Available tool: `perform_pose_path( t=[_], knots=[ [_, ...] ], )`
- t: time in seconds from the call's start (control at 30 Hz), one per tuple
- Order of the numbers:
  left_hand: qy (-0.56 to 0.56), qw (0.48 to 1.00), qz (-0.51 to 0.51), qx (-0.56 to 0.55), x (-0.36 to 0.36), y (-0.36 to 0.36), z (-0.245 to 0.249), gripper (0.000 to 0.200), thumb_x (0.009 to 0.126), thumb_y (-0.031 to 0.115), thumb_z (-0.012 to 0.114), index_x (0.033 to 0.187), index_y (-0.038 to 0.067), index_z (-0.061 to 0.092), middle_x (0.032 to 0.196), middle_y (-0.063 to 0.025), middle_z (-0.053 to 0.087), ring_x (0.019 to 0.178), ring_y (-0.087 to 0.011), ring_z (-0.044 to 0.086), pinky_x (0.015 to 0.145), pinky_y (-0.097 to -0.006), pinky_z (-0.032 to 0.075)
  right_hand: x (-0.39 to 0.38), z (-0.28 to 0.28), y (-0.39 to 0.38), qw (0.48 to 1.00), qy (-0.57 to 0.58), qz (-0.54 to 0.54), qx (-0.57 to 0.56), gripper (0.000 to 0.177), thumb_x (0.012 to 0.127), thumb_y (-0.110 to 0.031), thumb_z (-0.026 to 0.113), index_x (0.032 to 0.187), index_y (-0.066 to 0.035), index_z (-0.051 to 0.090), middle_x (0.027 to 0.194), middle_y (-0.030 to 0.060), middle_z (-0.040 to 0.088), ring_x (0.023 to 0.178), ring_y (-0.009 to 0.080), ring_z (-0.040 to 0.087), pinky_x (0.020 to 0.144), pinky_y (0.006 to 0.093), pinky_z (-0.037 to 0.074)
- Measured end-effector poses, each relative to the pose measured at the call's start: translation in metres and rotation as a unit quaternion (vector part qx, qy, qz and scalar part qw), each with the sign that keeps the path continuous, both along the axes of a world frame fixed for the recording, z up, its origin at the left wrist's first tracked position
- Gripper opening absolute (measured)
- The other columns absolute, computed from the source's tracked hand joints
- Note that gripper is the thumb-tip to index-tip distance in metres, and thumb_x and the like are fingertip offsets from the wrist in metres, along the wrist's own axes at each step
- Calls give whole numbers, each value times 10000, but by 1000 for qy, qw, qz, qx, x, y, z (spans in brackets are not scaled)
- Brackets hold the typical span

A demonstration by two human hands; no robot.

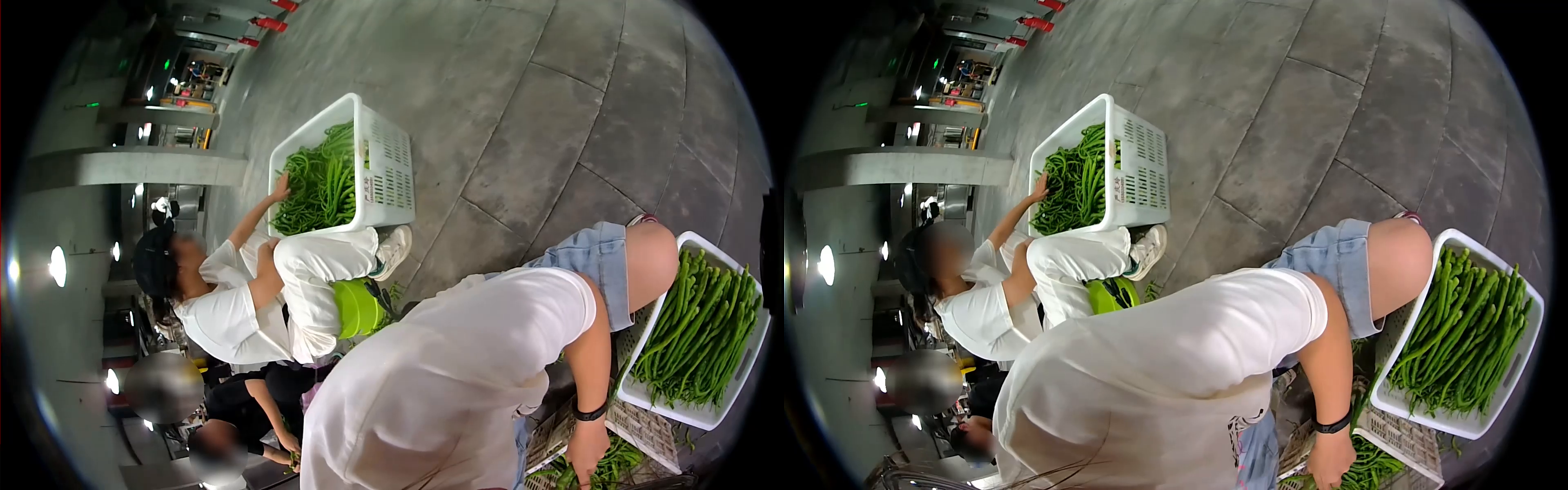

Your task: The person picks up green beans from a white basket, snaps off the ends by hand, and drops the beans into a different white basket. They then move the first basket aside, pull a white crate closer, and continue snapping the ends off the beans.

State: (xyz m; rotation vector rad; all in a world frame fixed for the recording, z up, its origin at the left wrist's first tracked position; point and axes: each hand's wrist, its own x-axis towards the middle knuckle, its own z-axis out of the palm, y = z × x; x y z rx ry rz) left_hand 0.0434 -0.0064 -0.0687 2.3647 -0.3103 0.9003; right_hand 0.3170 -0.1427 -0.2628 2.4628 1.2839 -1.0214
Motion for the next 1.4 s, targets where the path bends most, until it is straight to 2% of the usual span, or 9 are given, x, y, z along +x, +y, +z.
perform_pose_path(
  t=[0.23,0.53,0.73,0.8,0.83,1.17,1.2,1.33,1.4],
  knots=[
    [87,995,-24,-34,-19,-5,12,372,948,208,460,1296,99,388,1170,-124,532,934,-318,572,704,-454,464,-18,22,-5,997,32,-49,54,450,835,-279,651,1102,74,568,1047,217,608,928,312,590,837,391,478],
    [116,958,-48,-258,-12,8,29,494,976,436,397,1182,-4,489,894,-157,598,778,-296,565,703,-417,455,-51,76,-10,964,108,-147,195,421,851,-268,637,1099,67,573,1043,206,609,926,297,589,840,385,478],
    [215,878,-129,-408,-38,14,59,663,972,455,375,1409,-35,278,1370,-195,412,1094,-325,499,897,-414,420,-84,125,-8,918,159,-206,301,402,861,-260,628,1097,62,576,1041,199,610,925,287,588,843,382,479],
    [123,897,-128,-405,-26,9,49,547,967,393,450,1333,-9,393,774,-145,567,603,-261,486,571,-429,390,-92,143,-10,899,173,-225,335,396,864,-257,625,1096,60,577,1040,197,610,925,283,588,843,380,479],
    [106,906,-115,-394,-24,6,43,550,964,399,454,1326,-11,399,761,-141,569,601,-263,491,567,-423,393,-96,150,-11,891,178,-230,349,393,866,-256,623,1096,59,577,1039,195,610,925,282,588,844,380,479],
    [98,940,-20,-325,-18,-6,27,419,881,421,564,1057,43,604,824,-179,632,755,-303,614,637,-418,465,-120,231,-20,764,240,-289,525,362,883,-244,607,1092,51,583,1035,183,611,923,264,586,848,373,480],
    [120,936,-10,-332,-14,-8,26,405,866,413,583,1024,42,618,840,-187,638,779,-308,622,650,-422,470,-150,250,-8,751,190,-347,529,236,916,-187,568,996,33,596,905,118,596,839,178,572,786,300,472],
    [67,884,-77,-456,-20,2,34,365,847,337,626,1029,20,614,895,-209,646,803,-318,633,677,-389,488,-166,263,-1,651,387,-383,529,253,910,-176,577,1023,50,582,750,14,510,594,33,408,511,174,316],
    [58,873,-92,-475,-28,10,36,361,871,319,608,1053,7,603,912,-204,649,799,-296,634,683,-376,487,-158,248,-6,606,466,-377,523,192,901,-128,572,1000,33,606,924,73,611,798,125,586,656,242,473]
  ],
)
